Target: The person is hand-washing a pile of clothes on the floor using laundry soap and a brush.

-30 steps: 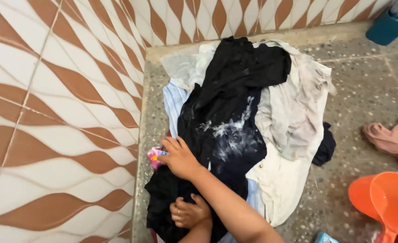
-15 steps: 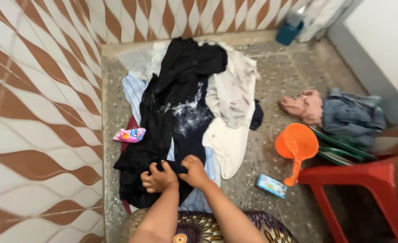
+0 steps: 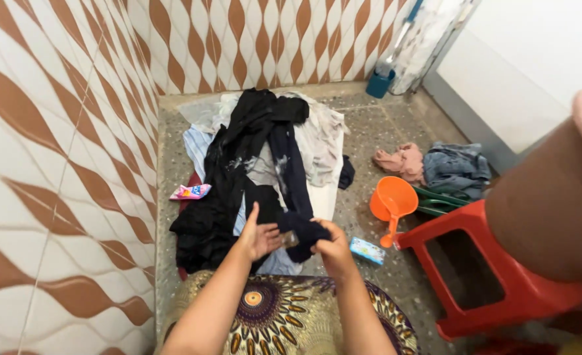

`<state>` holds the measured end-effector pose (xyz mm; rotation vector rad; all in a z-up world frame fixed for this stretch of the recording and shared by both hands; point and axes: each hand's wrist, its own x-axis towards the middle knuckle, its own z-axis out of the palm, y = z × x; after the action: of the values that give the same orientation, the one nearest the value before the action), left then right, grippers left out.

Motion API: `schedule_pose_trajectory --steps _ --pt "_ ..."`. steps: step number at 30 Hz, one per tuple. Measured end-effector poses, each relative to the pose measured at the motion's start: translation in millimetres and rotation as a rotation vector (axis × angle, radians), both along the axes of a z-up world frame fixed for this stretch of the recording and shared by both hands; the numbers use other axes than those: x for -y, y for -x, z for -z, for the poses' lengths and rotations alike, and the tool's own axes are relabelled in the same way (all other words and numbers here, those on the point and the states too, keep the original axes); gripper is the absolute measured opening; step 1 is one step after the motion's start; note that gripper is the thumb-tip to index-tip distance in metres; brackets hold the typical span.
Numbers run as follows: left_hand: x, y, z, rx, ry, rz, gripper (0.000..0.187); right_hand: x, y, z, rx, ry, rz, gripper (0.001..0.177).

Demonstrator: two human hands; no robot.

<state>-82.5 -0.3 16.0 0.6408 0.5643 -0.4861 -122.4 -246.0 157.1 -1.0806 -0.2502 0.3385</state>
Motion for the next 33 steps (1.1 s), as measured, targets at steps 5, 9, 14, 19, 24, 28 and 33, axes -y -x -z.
schedule_pose_trajectory --steps 5,9,14,19,24,28,33 --pt "37.6 -27.8 -35.7 0.102 0.142 0.009 0.118 22.1 59.1 -55.8 0.506 0.136 -0.343 0.031" --pt "65.8 -47.3 -12.8 -0.011 0.050 0.085 0.053 30.7 101.9 -119.5 0.858 0.244 -0.743 0.041" --pt "62.6 -77.3 -8.3 -0.075 -0.032 -0.023 0.034 62.2 108.9 -123.1 1.050 0.432 -0.971 0.037" --pt "49.8 -68.2 -224.6 0.565 -0.485 -0.058 0.034 84.8 63.4 -122.3 0.815 0.233 -0.603 0.032" --pt "55.3 -133.2 -363.8 1.010 -0.636 -0.117 0.024 143.5 -62.5 49.0 -0.075 0.306 0.608 0.016" --pt "65.9 -147.9 -426.4 1.192 -0.621 -0.111 0.026 198.1 -139.6 151.1 -0.139 0.255 0.714 0.014" --pt "63.2 -131.8 -402.2 1.347 -1.087 -0.016 0.035 225.8 -207.1 246.0 -0.153 0.442 0.730 0.028"
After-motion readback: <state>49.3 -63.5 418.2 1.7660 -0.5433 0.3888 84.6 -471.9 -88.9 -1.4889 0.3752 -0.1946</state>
